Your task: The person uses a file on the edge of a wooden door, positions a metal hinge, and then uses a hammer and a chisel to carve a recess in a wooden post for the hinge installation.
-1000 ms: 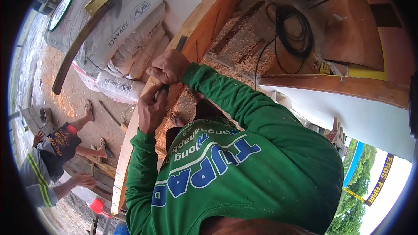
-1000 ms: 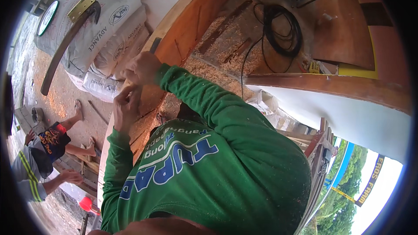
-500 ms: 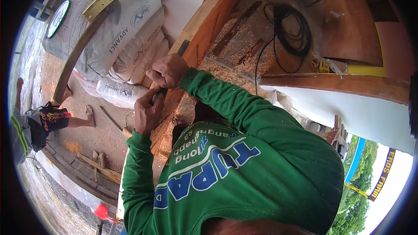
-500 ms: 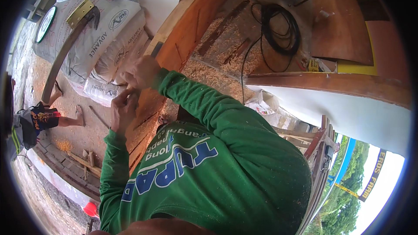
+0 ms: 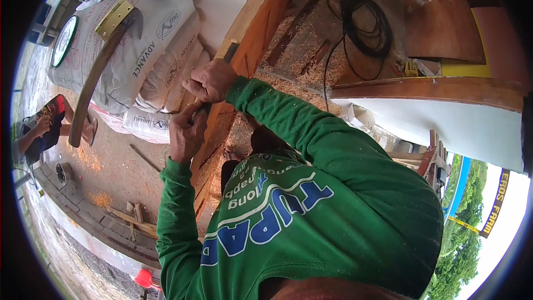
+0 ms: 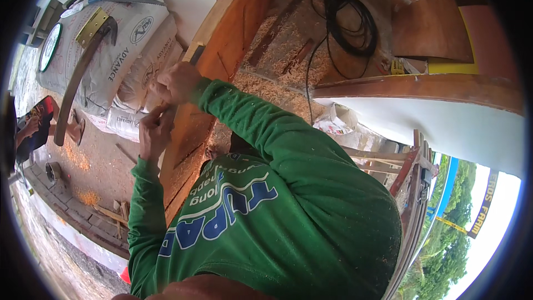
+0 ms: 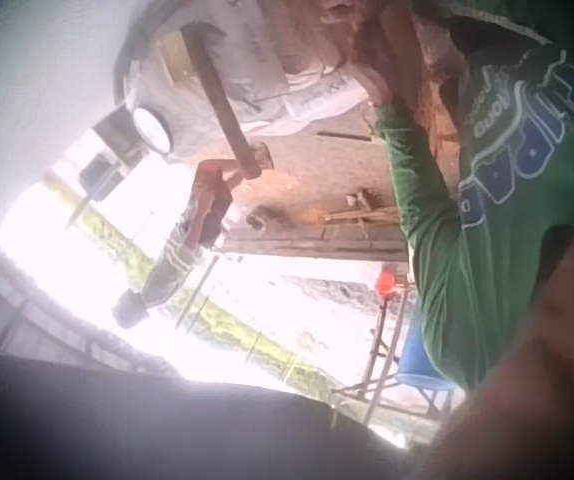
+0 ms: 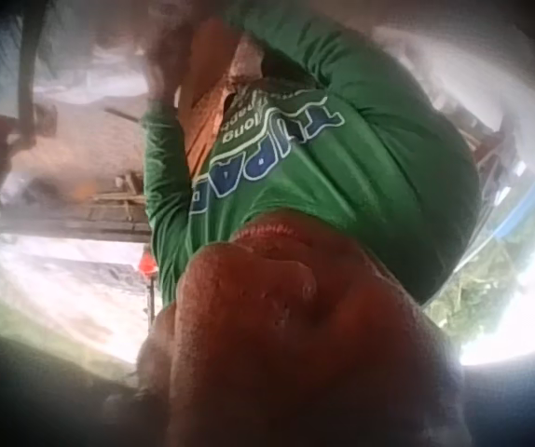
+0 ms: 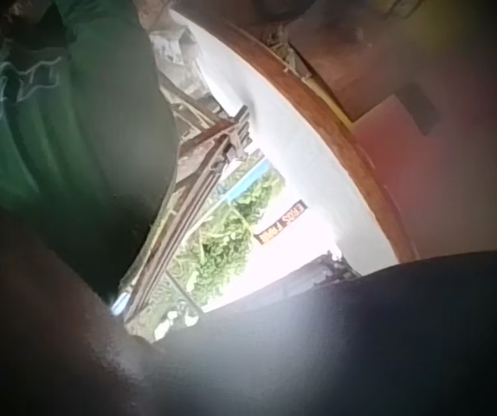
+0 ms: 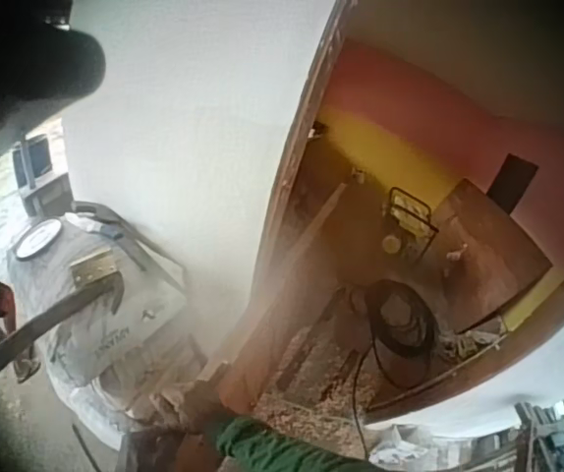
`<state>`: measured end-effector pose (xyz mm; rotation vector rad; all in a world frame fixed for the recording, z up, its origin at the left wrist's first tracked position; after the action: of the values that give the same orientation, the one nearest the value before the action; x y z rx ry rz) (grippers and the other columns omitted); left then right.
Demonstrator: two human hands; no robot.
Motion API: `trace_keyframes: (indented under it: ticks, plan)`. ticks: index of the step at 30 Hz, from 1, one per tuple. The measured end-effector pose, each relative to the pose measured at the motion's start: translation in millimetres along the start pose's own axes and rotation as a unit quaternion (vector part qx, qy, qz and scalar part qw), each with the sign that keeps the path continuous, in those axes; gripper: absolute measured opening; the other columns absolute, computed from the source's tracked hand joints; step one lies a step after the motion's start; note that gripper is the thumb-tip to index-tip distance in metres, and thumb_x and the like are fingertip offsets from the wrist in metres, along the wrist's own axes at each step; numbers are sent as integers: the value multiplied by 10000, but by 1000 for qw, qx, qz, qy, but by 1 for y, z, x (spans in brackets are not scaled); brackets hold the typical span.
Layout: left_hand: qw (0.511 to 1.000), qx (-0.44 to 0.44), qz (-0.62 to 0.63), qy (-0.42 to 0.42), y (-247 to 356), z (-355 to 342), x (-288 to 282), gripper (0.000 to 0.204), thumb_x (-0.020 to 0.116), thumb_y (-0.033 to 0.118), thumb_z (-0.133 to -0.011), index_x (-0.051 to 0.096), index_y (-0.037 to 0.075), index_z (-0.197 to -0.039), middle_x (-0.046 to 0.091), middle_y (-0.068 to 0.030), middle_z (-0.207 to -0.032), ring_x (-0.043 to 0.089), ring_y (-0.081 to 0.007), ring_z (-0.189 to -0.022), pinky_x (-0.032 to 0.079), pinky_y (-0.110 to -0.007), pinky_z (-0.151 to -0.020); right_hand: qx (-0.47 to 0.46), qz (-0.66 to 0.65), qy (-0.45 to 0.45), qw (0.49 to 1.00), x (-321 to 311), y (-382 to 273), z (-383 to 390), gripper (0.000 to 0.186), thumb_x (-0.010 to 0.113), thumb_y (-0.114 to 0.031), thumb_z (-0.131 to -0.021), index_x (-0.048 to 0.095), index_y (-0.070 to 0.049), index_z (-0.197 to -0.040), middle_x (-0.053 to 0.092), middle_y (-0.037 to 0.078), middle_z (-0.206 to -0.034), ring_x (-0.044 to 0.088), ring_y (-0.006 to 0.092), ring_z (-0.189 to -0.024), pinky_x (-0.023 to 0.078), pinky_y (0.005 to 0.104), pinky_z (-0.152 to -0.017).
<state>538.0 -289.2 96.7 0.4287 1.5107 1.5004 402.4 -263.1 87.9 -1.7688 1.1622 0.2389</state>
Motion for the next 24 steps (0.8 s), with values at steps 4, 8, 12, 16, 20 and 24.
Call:
trace_keyframes:
  ticks: [4,8,12,16,20,24]
  plan:
    - [995,-93,21,-18,-4,1,2,274,487,153,-789,560,-13,-994,514,-33,-550,479,-90,-486,389,-243,-453,-50,20,-74,996,6,0,1,317,550,-245,-736,469,-64,-489,478,112,-472,505,293,-445,401,378,-421]
    - [996,-86,4,-36,-3,4,-6,286,495,142,-784,551,-26,-1008,520,-38,-562,482,-94,-492,392,-239,-457,-5,-43,-29,999,11,1,-1,316,552,-236,-731,464,-61,-483,484,119,-479,507,298,-449,401,379,-424]
    - [996,-83,11,-13,2,-2,-13,282,500,135,-772,551,-34,-993,526,-71,-560,478,-99,-476,391,-246,-450,-22,-23,-3,1000,13,0,-6,311,537,-248,-737,477,-64,-494,492,121,-490,511,299,-460,403,383,-429]
    - [996,-77,-24,-32,4,-8,-12,277,490,116,-770,551,-39,-992,536,-82,-576,480,-99,-486,398,-247,-458,13,0,-28,1000,12,7,-8,304,524,-256,-742,490,-62,-511,502,123,-507,515,307,-474,408,391,-442]
    - [993,-113,20,-24,3,-1,-20,290,488,117,-772,546,-30,-1015,517,-50,-571,442,-73,-442,365,-229,-411,31,-28,-70,997,19,4,-5,290,527,-255,-740,495,-63,-525,507,118,-507,519,306,-477,413,391,-445]
    - [989,-134,38,-39,3,2,-20,307,490,125,-772,533,-21,-1039,485,-23,-541,407,-53,-409,335,-214,-383,-18,-48,-36,998,19,-3,-7,288,529,-260,-740,495,-61,-535,510,115,-506,520,312,-482,414,389,-447]
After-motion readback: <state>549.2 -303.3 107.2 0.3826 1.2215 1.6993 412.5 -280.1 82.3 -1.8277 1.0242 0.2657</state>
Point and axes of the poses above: each hand's wrist, its own z-axis away from the middle knuckle, its own x-axis out of the palm, y = z × x, the point moved 3 cm from there along -z, towards the middle knuckle
